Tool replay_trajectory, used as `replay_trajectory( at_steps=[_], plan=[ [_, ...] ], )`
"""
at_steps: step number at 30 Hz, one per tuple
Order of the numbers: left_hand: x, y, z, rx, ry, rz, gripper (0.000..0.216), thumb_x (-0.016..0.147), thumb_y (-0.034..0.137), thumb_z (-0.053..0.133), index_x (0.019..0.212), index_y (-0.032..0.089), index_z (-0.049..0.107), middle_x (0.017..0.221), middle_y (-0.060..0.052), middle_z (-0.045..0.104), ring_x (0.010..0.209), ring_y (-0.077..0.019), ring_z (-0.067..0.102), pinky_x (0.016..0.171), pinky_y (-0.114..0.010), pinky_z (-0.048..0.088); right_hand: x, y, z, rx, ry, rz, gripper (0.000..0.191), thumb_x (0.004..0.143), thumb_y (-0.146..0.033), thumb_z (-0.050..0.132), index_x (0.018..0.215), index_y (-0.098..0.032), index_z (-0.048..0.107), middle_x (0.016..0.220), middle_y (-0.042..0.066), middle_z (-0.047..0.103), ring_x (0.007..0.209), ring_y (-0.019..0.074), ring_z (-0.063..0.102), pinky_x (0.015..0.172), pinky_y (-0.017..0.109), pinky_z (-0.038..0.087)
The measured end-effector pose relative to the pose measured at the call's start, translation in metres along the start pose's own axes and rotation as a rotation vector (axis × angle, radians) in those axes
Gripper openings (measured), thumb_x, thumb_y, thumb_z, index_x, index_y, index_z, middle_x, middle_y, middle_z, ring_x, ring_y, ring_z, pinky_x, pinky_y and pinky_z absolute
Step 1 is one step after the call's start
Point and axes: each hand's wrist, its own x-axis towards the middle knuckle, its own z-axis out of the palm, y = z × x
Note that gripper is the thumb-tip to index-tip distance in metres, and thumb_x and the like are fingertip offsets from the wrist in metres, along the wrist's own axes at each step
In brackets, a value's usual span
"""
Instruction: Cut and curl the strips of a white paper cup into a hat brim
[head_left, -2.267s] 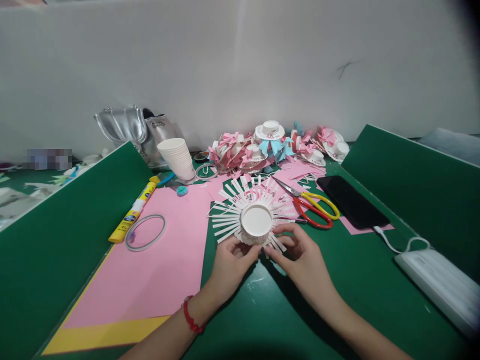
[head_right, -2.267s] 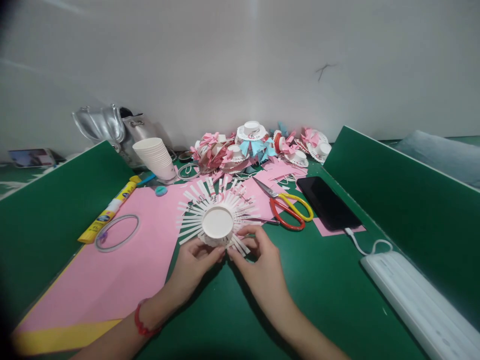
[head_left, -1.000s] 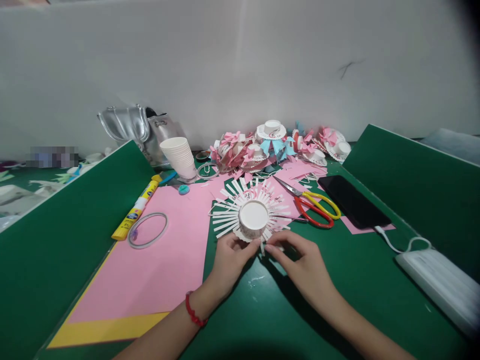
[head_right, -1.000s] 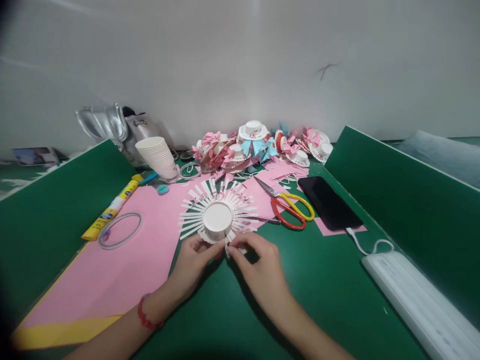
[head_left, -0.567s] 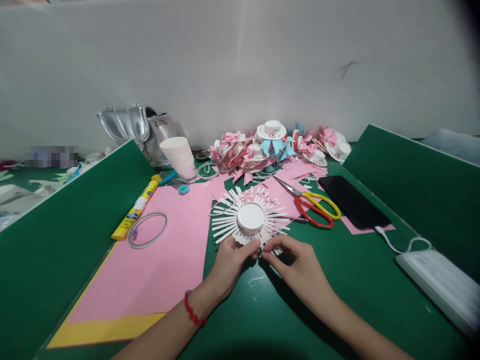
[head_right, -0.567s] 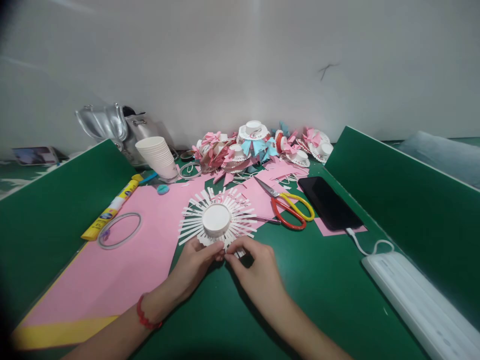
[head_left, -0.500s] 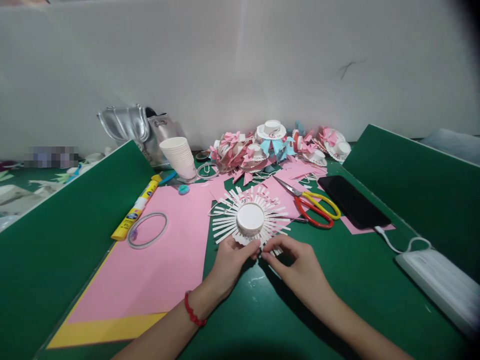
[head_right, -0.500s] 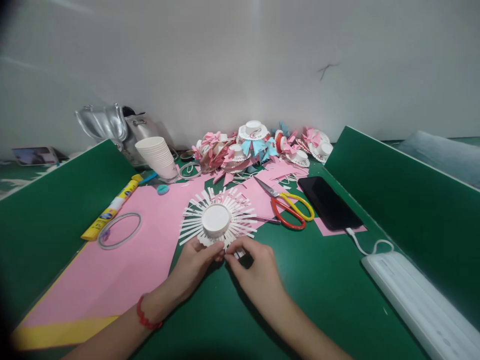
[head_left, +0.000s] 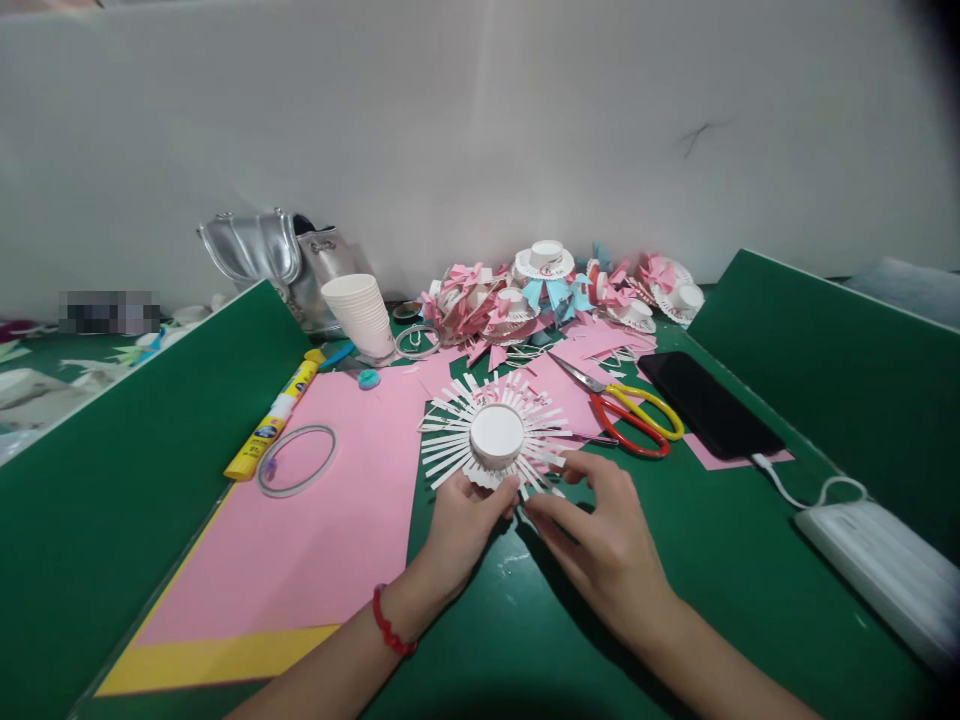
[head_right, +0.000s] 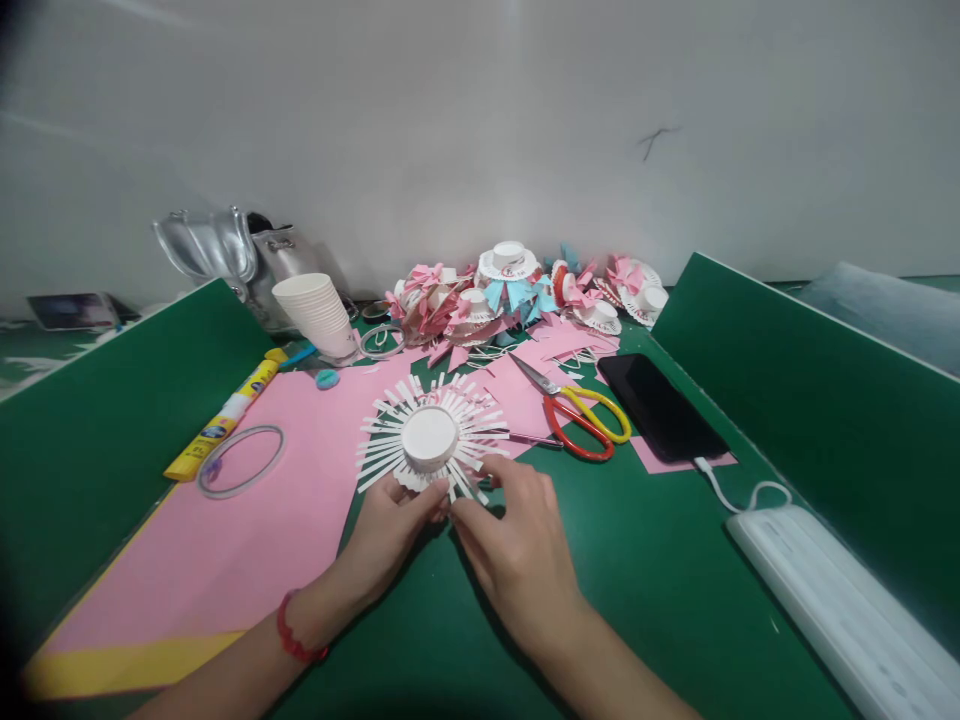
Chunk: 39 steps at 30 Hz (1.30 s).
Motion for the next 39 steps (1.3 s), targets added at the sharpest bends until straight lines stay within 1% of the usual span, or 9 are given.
replay_trajectory(
  at_steps=[4, 8, 14, 17, 23, 27, 30, 34, 39],
  plan=[
    [-0.002, 0.002, 0.003, 0.08, 0.024, 0.048, 0.007, 0.062, 0.019, 0.064, 0.065, 0.014, 0.06, 0.061, 0.0, 0.064, 0.057, -0.014, 0.057, 0.056, -0.023, 0.044, 0.001, -0.004, -0.002, -0.035, 0.092, 0.04, 0.015, 0.08, -0.018, 0.051, 0.075, -0.023, 0.065, 0.1, 0.007, 0.048, 0.084, 0.0209, 0.046, 0.07, 0.036, 0.038],
    [-0.004, 0.004, 0.004, 0.106, -0.005, 0.082, 0.02, 0.063, 0.017, 0.062, 0.083, 0.014, 0.063, 0.085, -0.005, 0.07, 0.079, -0.0198, 0.063, 0.071, -0.027, 0.047, 0.0, -0.006, -0.002, -0.047, 0.118, 0.068, 0.012, 0.078, -0.018, 0.054, 0.076, -0.023, 0.064, 0.104, 0.008, 0.047, 0.086, 0.0222, 0.046, 0.072, 0.038, 0.038],
    [-0.004, 0.008, 0.003, 0.088, 0.024, 0.051, 0.003, 0.061, 0.016, 0.064, 0.062, 0.014, 0.061, 0.066, -0.003, 0.069, 0.07, -0.0195, 0.063, 0.062, -0.025, 0.048, 0.002, -0.006, -0.005, -0.027, 0.128, 0.012, 0.014, 0.079, -0.016, 0.054, 0.072, -0.023, 0.063, 0.106, 0.007, 0.048, 0.096, 0.0249, 0.046, 0.075, 0.039, 0.035],
    [-0.004, 0.008, 0.002, 0.096, 0.031, 0.042, 0.006, 0.061, 0.017, 0.064, 0.058, 0.014, 0.06, 0.056, -0.001, 0.065, 0.063, -0.0177, 0.062, 0.059, -0.025, 0.048, 0.003, -0.005, -0.006, -0.029, 0.117, -0.014, 0.014, 0.078, -0.014, 0.055, 0.072, -0.023, 0.063, 0.106, 0.008, 0.05, 0.096, 0.0242, 0.048, 0.076, 0.039, 0.035],
    [-0.003, 0.006, 0.002, 0.152, 0.01, 0.068, 0.009, 0.063, 0.019, 0.061, 0.07, 0.012, 0.062, 0.067, -0.004, 0.068, 0.069, -0.0191, 0.063, 0.063, -0.026, 0.048, 0.003, -0.004, -0.005, -0.018, 0.096, -0.006, 0.013, 0.079, -0.014, 0.054, 0.075, -0.023, 0.062, 0.106, 0.007, 0.052, 0.096, 0.0239, 0.049, 0.076, 0.038, 0.035],
    [-0.005, 0.004, 0.003, 0.229, -0.045, 0.139, 0.018, 0.066, 0.019, 0.057, 0.083, 0.013, 0.061, 0.084, -0.005, 0.069, 0.079, -0.0197, 0.062, 0.071, -0.027, 0.048, 0.001, -0.002, -0.002, 0.09, -0.022, 0.122, 0.01, 0.079, -0.013, 0.051, 0.081, -0.021, 0.057, 0.108, 0.01, 0.049, 0.101, 0.0251, 0.046, 0.078, 0.039, 0.036],
    [-0.007, 0.002, 0.001, 0.343, -0.061, 0.177, 0.018, 0.068, 0.02, 0.055, 0.084, 0.012, 0.061, 0.084, -0.007, 0.068, 0.079, -0.0199, 0.062, 0.072, -0.028, 0.047, 0.001, 0.003, 0.003, 0.268, -0.12, 0.252, 0.009, 0.079, -0.012, 0.048, 0.079, -0.02, 0.053, 0.101, 0.009, 0.052, 0.098, 0.0231, 0.048, 0.078, 0.037, 0.039],
    [-0.009, -0.001, -0.001, 0.415, -0.081, 0.199, 0.017, 0.07, 0.021, 0.054, 0.083, 0.012, 0.062, 0.084, -0.008, 0.068, 0.078, -0.0205, 0.062, 0.071, -0.028, 0.048, 0.005, 0.006, 0.004, 0.489, -0.201, 0.381, 0.009, 0.079, -0.014, 0.046, 0.074, -0.02, 0.051, 0.085, 0.006, 0.058, 0.085, 0.0201, 0.053, 0.074, 0.033, 0.041],
    [-0.008, 0.003, 0.001, 0.32, -0.117, 0.205, 0.016, 0.069, 0.019, 0.054, 0.082, 0.013, 0.062, 0.088, -0.007, 0.069, 0.079, -0.0202, 0.063, 0.072, -0.029, 0.049, 0.012, 0.004, 0.001, 0.732, -0.26, 0.632, 0.009, 0.076, -0.023, 0.051, 0.068, -0.018, 0.053, 0.066, 0.002, 0.059, 0.064, 0.0157, 0.055, 0.061, 0.027, 0.043]
  ],
)
